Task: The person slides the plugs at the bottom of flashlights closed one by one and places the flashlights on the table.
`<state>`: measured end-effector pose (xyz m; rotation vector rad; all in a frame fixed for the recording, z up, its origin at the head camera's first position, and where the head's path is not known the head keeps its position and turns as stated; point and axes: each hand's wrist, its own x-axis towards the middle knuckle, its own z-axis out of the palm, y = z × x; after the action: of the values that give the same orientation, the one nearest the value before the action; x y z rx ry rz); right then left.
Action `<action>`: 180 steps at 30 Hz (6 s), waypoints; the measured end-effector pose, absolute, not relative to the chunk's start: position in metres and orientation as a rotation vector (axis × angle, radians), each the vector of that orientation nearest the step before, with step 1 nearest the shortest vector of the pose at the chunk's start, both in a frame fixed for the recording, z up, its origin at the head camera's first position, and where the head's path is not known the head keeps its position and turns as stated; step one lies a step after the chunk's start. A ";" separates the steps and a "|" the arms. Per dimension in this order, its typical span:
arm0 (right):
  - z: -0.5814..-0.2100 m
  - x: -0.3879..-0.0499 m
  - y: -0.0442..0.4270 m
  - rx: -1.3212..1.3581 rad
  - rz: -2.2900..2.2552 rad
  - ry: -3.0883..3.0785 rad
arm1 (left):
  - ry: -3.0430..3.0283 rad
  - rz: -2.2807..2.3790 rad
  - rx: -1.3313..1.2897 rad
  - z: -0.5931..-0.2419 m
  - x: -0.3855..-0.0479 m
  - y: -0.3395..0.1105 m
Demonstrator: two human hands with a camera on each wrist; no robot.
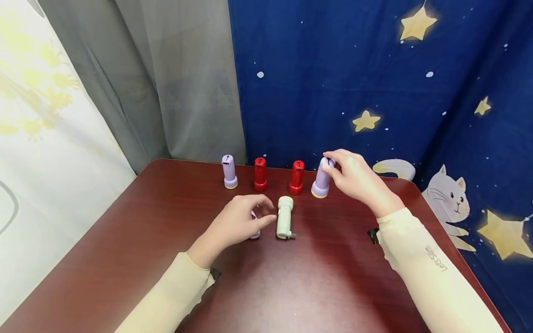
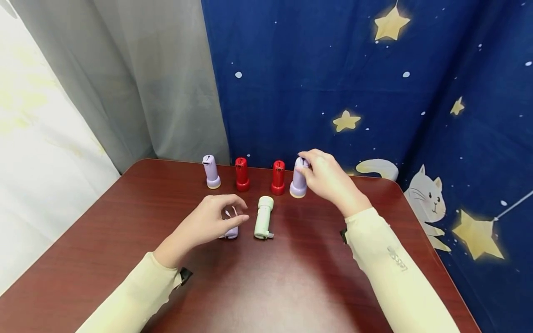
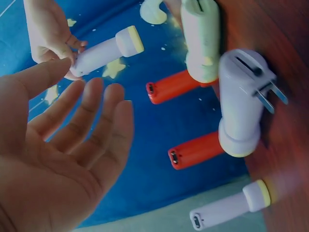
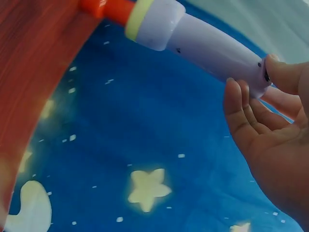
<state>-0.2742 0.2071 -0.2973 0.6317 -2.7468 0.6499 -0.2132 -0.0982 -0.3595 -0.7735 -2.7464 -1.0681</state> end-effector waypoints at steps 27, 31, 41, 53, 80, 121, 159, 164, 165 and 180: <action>-0.354 -0.347 0.224 0.441 0.628 -2.963 | -3.191 -0.360 -0.504 -0.386 -0.224 -0.098; -0.359 -0.350 0.230 0.431 0.611 -2.979 | -3.231 -0.332 -0.512 -0.388 -0.224 -0.096; -0.362 -0.353 0.236 0.448 0.605 -2.978 | -3.233 -0.317 -0.567 -0.393 -0.225 -0.097; -0.362 -0.354 0.235 0.447 0.585 -2.992 | -3.231 -0.407 -0.658 -0.399 -0.231 -0.096; -0.337 -0.336 0.222 0.354 0.571 -2.922 | -3.237 -0.422 -0.676 -0.404 -0.236 -0.092; -0.325 -0.204 0.136 1.317 0.909 -2.450 | -2.257 -0.907 -1.367 -0.292 -0.188 -0.104; -0.330 -0.183 0.136 0.897 0.928 -2.160 | -2.051 -0.930 -1.087 -0.316 -0.184 -0.072; -0.323 -0.179 0.139 0.948 1.063 -2.131 | -2.028 -0.885 -1.066 -0.315 -0.184 -0.072; -0.321 -0.178 0.139 0.958 1.106 -2.120 | -2.024 -0.881 -1.062 -0.315 -0.184 -0.072; -0.304 -0.159 0.132 0.822 2.032 -2.151 | -1.964 -0.783 -0.999 -0.317 -0.188 -0.070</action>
<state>-0.1585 0.1317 -0.3042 0.8218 -2.1512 2.0318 -0.1875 -0.0700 -0.3170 -0.9994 -1.9638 -0.7830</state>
